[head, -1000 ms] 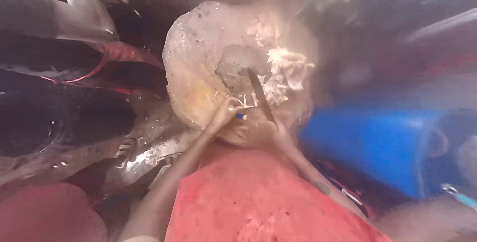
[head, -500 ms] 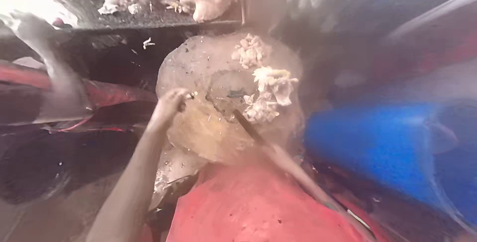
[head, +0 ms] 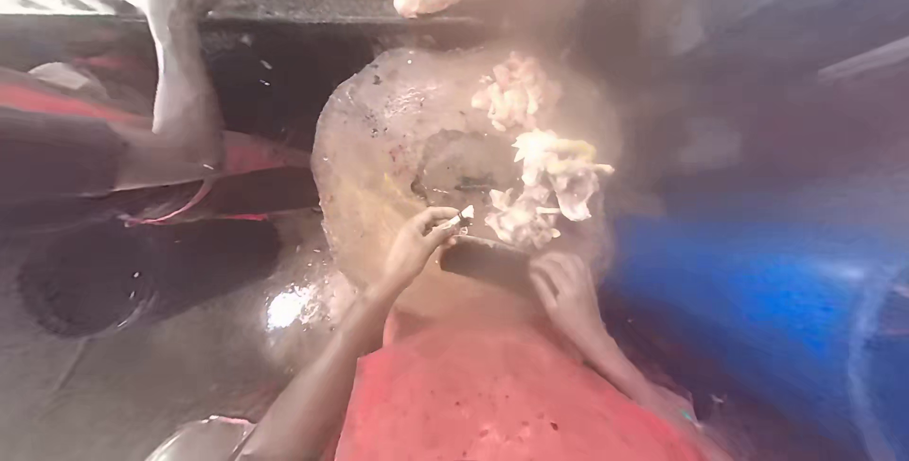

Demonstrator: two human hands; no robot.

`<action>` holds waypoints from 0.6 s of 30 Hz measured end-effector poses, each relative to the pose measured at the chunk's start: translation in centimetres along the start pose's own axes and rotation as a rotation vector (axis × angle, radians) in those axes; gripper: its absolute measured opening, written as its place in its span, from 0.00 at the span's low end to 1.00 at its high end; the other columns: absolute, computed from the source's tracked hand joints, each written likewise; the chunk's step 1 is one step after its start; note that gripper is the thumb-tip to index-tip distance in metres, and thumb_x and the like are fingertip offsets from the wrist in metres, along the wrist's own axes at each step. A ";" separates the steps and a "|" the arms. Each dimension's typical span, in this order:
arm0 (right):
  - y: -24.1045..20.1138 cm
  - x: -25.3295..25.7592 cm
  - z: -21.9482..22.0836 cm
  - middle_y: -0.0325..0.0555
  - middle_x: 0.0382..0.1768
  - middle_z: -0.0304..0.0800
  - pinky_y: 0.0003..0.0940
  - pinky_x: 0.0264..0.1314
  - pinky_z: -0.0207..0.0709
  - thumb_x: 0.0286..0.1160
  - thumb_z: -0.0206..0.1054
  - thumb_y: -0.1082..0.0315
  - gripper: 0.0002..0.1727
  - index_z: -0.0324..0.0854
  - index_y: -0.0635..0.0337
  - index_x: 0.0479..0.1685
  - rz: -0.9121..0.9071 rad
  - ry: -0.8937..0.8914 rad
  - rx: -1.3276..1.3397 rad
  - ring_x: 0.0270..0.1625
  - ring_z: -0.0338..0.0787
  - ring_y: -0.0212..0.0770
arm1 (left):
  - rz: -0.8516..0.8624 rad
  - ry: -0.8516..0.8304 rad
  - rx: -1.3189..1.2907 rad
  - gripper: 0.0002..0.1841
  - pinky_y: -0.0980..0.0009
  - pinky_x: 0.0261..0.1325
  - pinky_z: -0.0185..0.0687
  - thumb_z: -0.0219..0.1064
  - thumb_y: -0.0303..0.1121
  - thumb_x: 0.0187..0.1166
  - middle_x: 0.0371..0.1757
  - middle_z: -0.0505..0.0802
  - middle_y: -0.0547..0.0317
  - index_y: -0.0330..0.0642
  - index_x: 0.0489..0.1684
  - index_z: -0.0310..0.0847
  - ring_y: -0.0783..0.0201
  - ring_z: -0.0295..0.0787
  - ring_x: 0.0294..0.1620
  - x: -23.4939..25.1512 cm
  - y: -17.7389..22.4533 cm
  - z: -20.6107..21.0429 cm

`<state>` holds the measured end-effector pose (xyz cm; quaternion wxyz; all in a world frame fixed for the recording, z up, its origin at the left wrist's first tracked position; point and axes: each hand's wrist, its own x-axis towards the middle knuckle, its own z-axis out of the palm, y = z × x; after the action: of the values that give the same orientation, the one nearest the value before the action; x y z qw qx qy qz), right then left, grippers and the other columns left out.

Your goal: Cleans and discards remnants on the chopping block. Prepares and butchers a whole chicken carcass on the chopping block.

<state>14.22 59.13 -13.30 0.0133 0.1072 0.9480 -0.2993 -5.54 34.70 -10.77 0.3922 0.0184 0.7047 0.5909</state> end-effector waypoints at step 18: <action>-9.1 2.7 2.0 0.32 0.19 0.70 0.24 0.28 0.69 0.87 0.54 0.65 0.17 0.80 0.61 0.30 0.244 -0.444 0.816 0.22 0.70 0.26 | 0.112 -0.181 -0.049 0.16 0.69 0.34 0.82 0.49 0.33 0.91 0.25 0.80 0.65 0.38 0.65 0.78 0.68 0.78 0.23 -8.5 -5.6 4.3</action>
<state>9.56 51.24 -10.09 0.2073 0.1479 0.7078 -0.6589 5.25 32.37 -10.95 0.4212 0.1014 0.6496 0.6248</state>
